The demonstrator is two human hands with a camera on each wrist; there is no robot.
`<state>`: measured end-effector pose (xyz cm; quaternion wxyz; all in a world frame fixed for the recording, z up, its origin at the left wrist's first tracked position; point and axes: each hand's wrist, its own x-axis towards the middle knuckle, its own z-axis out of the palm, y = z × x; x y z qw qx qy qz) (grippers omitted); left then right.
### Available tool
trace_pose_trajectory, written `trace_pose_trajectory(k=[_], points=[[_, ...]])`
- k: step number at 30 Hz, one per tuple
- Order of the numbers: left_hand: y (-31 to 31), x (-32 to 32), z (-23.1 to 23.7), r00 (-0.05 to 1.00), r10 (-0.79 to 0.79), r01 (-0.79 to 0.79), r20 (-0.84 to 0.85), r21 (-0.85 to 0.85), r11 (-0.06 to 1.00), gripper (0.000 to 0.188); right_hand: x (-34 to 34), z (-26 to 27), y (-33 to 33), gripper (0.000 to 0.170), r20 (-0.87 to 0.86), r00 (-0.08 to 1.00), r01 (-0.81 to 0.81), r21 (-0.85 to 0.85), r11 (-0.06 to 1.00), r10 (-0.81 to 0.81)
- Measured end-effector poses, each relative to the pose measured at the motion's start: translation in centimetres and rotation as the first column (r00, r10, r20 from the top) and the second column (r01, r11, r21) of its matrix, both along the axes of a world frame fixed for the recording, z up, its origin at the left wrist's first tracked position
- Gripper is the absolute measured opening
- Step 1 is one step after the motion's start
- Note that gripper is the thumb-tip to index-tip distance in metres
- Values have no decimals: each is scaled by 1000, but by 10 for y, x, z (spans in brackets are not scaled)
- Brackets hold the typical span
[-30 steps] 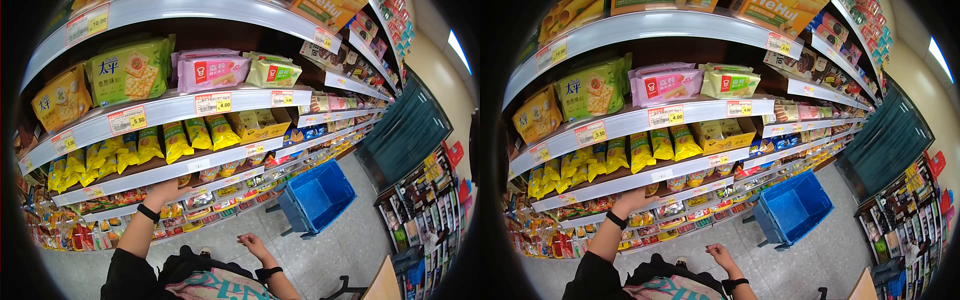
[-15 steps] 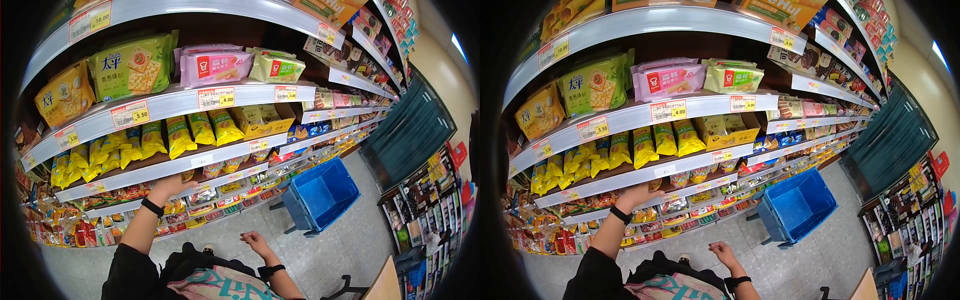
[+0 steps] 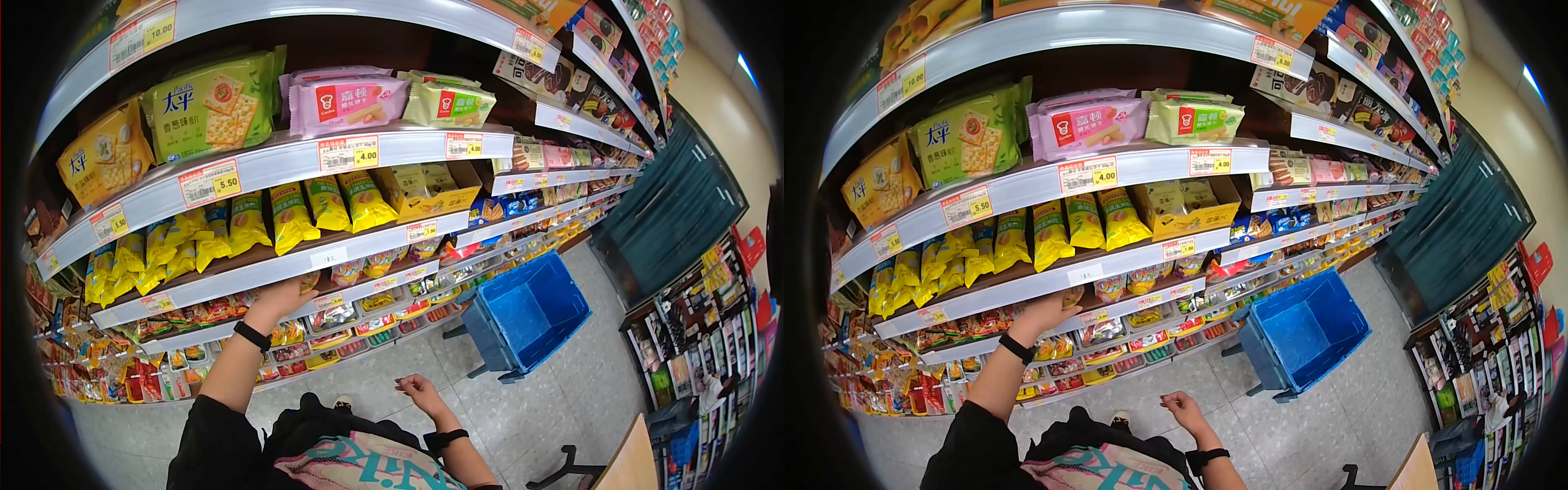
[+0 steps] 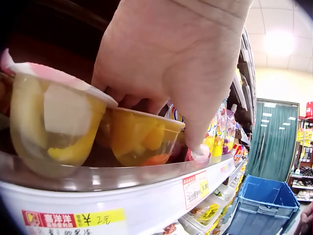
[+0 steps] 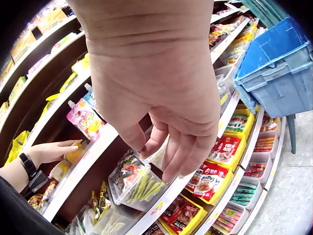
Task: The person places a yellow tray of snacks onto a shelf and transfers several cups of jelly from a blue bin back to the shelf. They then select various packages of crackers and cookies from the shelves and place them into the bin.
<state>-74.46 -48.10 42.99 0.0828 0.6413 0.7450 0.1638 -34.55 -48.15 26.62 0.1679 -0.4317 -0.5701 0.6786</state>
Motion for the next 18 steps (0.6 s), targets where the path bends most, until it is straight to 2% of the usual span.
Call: trace_pose_trajectory(k=[10, 14, 16, 18], points=[[-7, 3, 1, 997, 0, -5, -76, -65, 998, 60, 5, -11, 2, 24, -31, 999, 17, -11, 1000, -17], [-16, 10, 12, 997, 13, -19, -73, -78, 997, 60, 6, -3, 1, 25, -6, 1000, 9, 3, 1000, -9], [-19, 15, 19, 997, 64, -71, -50, -146, 987, 61, 6, -5, 1, 26, 2, 1000, 11, 1, 1000, -11], [-22, 16, 21, 998, 46, -50, -36, -125, 991, 62, 6, -5, 1, 26, 10, 1000, 10, 0, 1000, -10]])
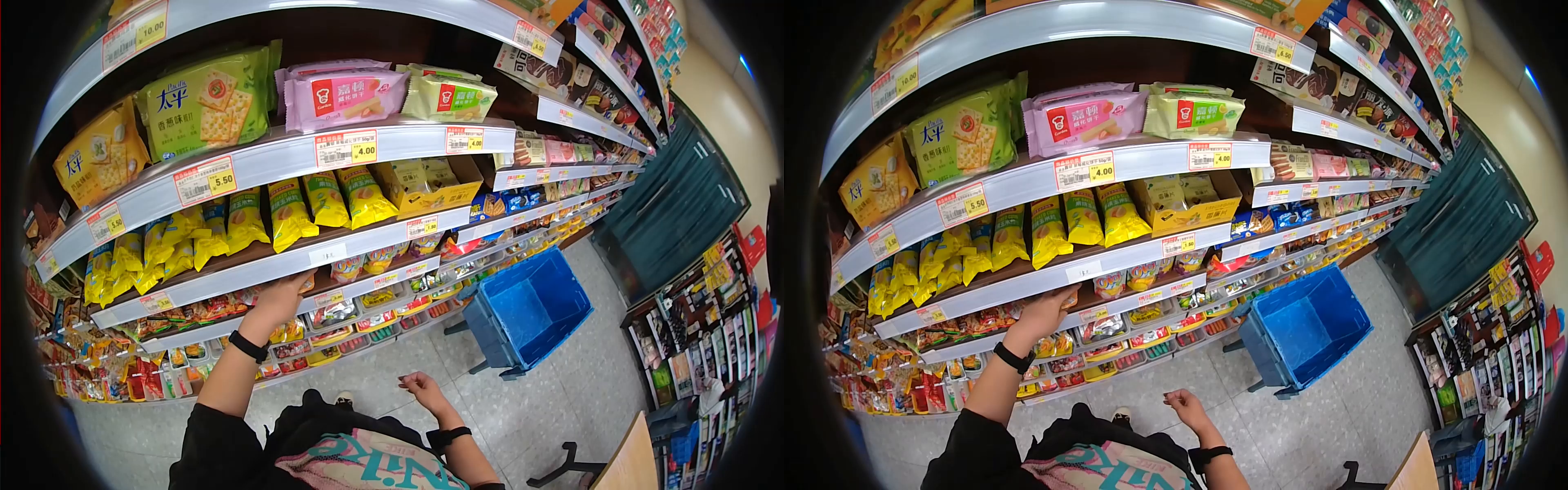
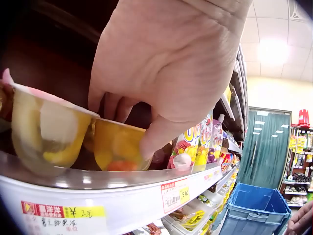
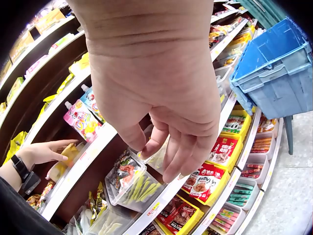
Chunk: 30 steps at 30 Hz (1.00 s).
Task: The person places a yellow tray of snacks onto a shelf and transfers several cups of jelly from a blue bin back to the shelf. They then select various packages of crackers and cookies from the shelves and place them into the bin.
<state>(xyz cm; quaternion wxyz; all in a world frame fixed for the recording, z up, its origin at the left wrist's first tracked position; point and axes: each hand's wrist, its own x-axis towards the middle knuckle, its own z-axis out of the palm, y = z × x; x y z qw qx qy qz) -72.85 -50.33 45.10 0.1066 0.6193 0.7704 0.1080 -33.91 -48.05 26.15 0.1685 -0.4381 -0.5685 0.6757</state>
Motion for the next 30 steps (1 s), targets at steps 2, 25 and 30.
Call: trace_pose_trajectory(k=[2, 25, 30], points=[[-1, 1, 1, 1000, -17, 17, 11, 24, 1000, 63, -1, 1, 1, 26, 6, 1000, 1, 5, 1000, -1], [14, 6, 3, 994, 108, -106, 13, -113, 988, 82, 6, -2, 1, 18, -21, 999, 49, -8, 999, -49], [4, 12, -15, 968, 159, -128, -192, 163, 978, 66, 10, -7, 2, 17, -25, 998, 60, -23, 998, -61]])
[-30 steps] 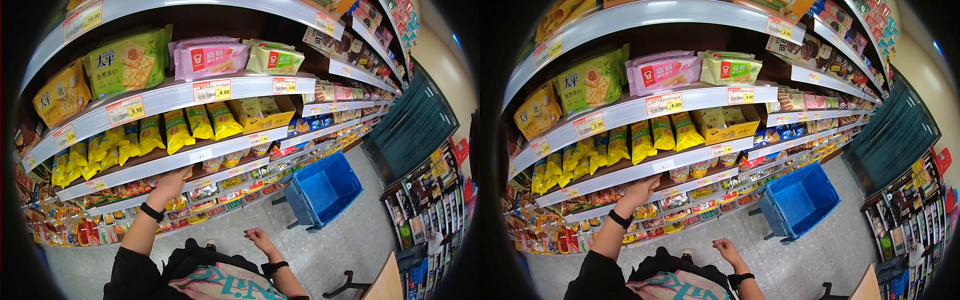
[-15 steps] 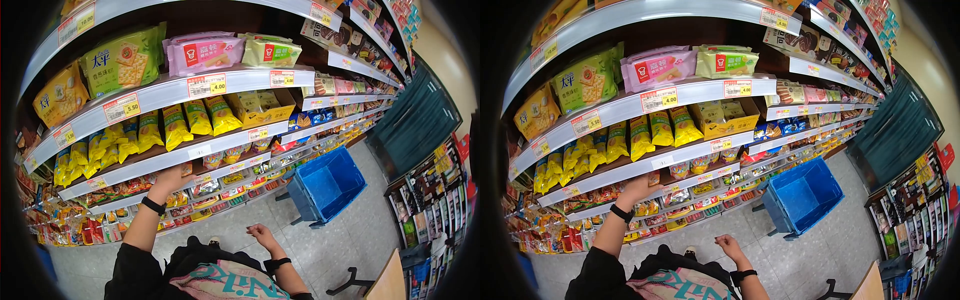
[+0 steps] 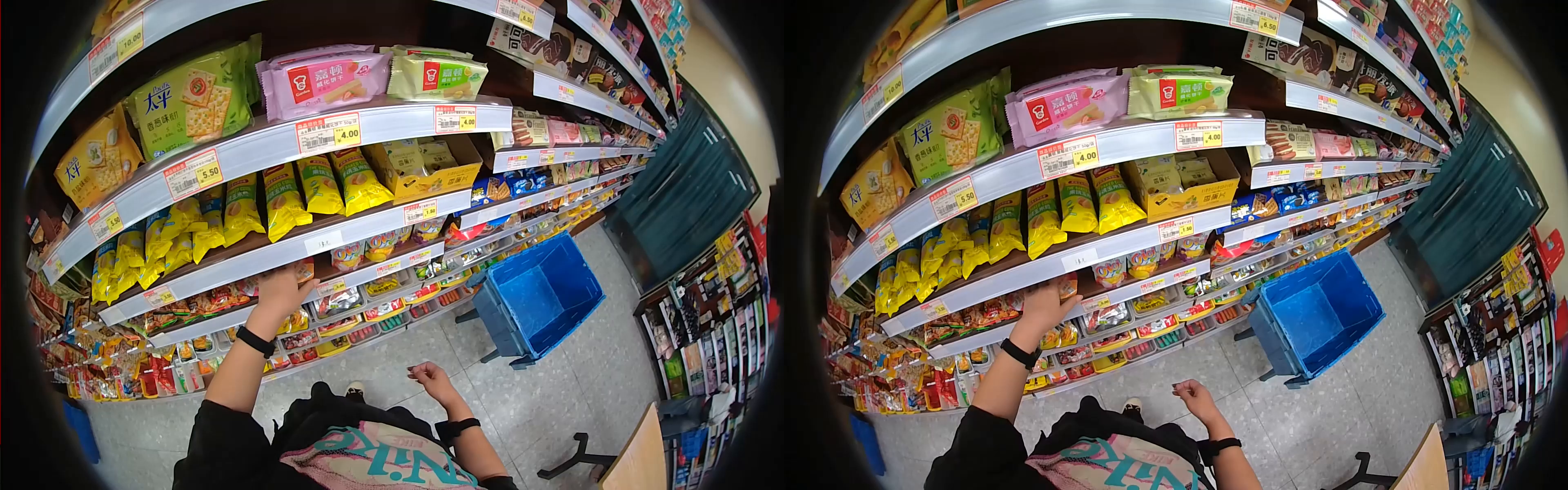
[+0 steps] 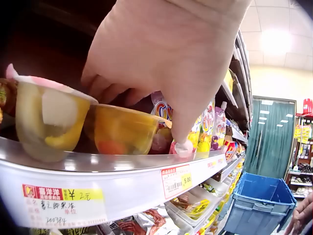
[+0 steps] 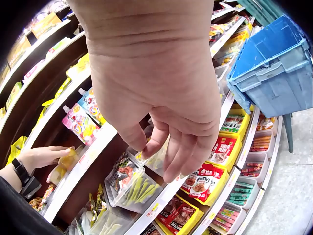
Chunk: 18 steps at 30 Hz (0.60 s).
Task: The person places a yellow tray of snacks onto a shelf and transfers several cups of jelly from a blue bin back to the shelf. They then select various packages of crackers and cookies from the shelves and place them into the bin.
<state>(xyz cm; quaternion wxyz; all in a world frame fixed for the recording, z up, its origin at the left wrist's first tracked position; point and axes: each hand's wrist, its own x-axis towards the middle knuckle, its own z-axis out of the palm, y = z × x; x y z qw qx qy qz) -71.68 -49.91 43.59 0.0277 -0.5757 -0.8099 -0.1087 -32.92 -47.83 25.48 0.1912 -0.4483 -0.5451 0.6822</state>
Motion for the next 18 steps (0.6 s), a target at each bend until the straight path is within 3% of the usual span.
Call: trace_pose_trajectory(k=[4, 8, 10, 13, 16, 18], points=[[1, 2, -8, 988, 60, -44, -141, 117, 992, 55, 4, 5, 1, 22, -4, 1000, -30, 12, 999, 30], [7, -1, -19, 989, 22, 1, -144, 157, 988, 52, 6, 5, 1, 25, 20, 998, -58, 10, 998, 57], [10, 1, -19, 995, 96, -94, -34, 67, 993, 50, 6, 6, 1, 25, 22, 998, -64, 9, 998, 64], [10, 2, -21, 995, 39, -21, -89, 194, 981, 52, 5, 7, -1, 23, 11, 999, -44, 3, 999, 44], [11, 9, -10, 997, 65, -70, 47, 103, 992, 56, 5, 3, -2, 20, -9, 1000, -18, -1, 1000, 18], [12, 11, -9, 996, 78, -82, 36, 129, 988, 57, 7, 2, -2, 20, -17, 1000, -18, 0, 1000, 18]])
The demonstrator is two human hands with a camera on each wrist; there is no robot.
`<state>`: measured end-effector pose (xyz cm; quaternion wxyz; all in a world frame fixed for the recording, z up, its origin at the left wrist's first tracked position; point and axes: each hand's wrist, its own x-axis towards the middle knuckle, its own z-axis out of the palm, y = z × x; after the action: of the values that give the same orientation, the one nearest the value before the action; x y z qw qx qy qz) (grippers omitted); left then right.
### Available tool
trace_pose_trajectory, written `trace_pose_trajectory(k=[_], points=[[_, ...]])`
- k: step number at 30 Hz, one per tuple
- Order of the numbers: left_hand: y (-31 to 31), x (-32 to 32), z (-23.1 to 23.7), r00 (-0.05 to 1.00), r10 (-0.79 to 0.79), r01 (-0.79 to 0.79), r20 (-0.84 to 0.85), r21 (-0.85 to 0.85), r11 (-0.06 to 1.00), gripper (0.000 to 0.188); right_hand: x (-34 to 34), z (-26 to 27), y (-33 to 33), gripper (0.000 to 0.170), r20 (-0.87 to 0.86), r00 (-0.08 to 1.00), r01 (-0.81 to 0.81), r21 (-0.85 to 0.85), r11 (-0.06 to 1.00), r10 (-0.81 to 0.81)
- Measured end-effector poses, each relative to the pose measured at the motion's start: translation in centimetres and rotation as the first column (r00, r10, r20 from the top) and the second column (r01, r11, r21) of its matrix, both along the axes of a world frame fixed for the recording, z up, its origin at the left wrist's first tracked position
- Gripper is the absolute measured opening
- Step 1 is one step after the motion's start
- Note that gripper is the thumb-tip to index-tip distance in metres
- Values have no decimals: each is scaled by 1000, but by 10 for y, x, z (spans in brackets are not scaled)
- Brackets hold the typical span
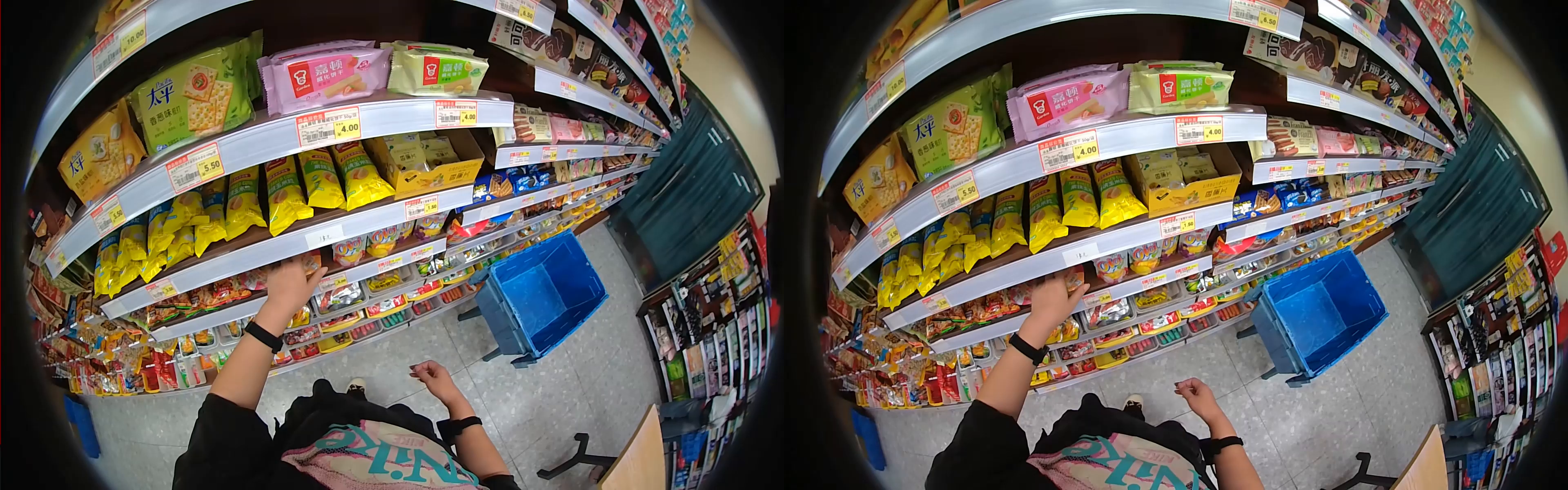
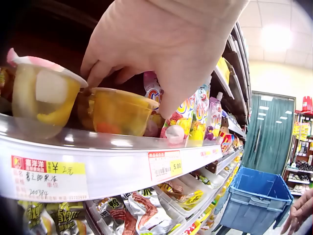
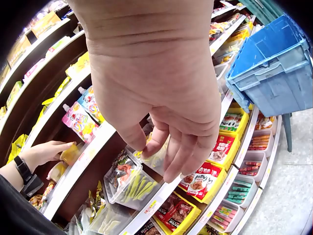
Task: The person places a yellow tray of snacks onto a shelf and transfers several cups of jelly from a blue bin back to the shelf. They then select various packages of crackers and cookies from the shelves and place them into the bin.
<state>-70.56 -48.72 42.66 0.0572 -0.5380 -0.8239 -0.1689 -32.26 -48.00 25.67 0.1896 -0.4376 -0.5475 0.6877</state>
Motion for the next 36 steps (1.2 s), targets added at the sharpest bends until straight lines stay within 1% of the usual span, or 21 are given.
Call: trace_pose_trajectory(k=[2, 4, 5, 6, 7, 8, 10, 14, 16, 20, 22, 23, 25, 26, 27, 28, 29, 30, 32, 35, 36], points=[[2, 0, 5, 1000, 12, -11, -15, 24, 1000, 59, 1, 1, 0, 18, 10, 1000, 10, -1, 1000, -10], [7, -2, 19, 989, 27, -12, 143, -102, 995, 64, 2, -1, -1, 18, 4, 1000, 12, -8, 1000, -12], [10, -8, 12, 989, 26, -12, 144, -103, 995, 64, 3, -1, 0, 18, -1, 1000, 12, -11, 1000, -12], [14, -13, 6, 996, -11, 18, 86, -83, 996, 65, 4, -1, -1, 18, -1, 1000, 13, -11, 1000, -13], [17, -17, 0, 999, -46, 48, 26, -64, 997, 66, 4, -1, 0, 22, 11, 1000, -6, 3, 1000, 6], [19, -20, -7, 999, -47, 48, 26, -65, 997, 66, 5, -1, 0, 25, 22, 999, -25, 17, 1000, 24], [20, -13, 3, 994, -7, 26, 113, -169, 985, 69, 6, -6, -1, 25, 20, 1000, -20, 19, 1000, 20], [21, -8, 12, 992, 15, 13, 126, -217, 976, 69, 5, -7, -3, 24, 2, 1000, -20, 18, 1000, 20], [18, -5, 25, 976, 39, 19, 216, -261, 965, 69, 3, -6, -3, 24, -1, 1000, -20, 15, 1000, 20], [6, -12, 28, 979, 31, 16, 203, -229, 973, 69, 2, -4, 0, 23, 24, 1000, -17, 25, 1000, 16], [-7, -22, 35, 980, 74, -37, 183, -197, 980, 63, 4, -7, 0, 23, 28, 1000, -6, 25, 1000, 6], [-11, -33, 27, 981, 68, -31, 183, -199, 979, 63, 6, -10, 0, 23, 34, 999, -1, 29, 1000, 0], [-18, -57, 9, 995, 80, -71, 65, -137, 988, 55, 8, -8, -1, 23, 35, 999, 6, 26, 1000, -7], [-20, -64, 3, 996, 94, -91, 4, -188, 978, 49, 8, -6, -1, 23, 34, 999, 5, 25, 1000, -6], [-20, -70, -5, 996, 94, -91, 3, -188, 978, 49, 8, -4, -1, 23, 33, 999, 5, 25, 1000, -6], [-19, -78, -19, 995, 73, -83, -74, -138, 987, 48, 7, -2, -1, 23, 39, 999, 2, 22, 1000, -3], [-19, -78, -20, 987, 57, -71, -151, -90, 993, 48, 7, -2, -2, 23, 46, 999, -1, 19, 1000, 1], [-20, -79, -21, 987, 58, -73, -150, -91, 993, 48, 7, -3, -2, 23, 47, 999, -3, 18, 1000, 3], [-20, -83, -18, 998, 16, -24, -53, -167, 986, 45, 4, -5, 1, 23, 50, 999, -16, 27, 999, 15], [-28, -82, -20, 999, 12, -17, -45, -117, 993, 50, 1, 1, 1, 24, 61, 998, -21, 54, 998, 18], [-34, -71, -9, 999, 12, -17, -47, -117, 993, 50, 1, 0, 2, 24, 59, 998, -21, 54, 998, 17]])
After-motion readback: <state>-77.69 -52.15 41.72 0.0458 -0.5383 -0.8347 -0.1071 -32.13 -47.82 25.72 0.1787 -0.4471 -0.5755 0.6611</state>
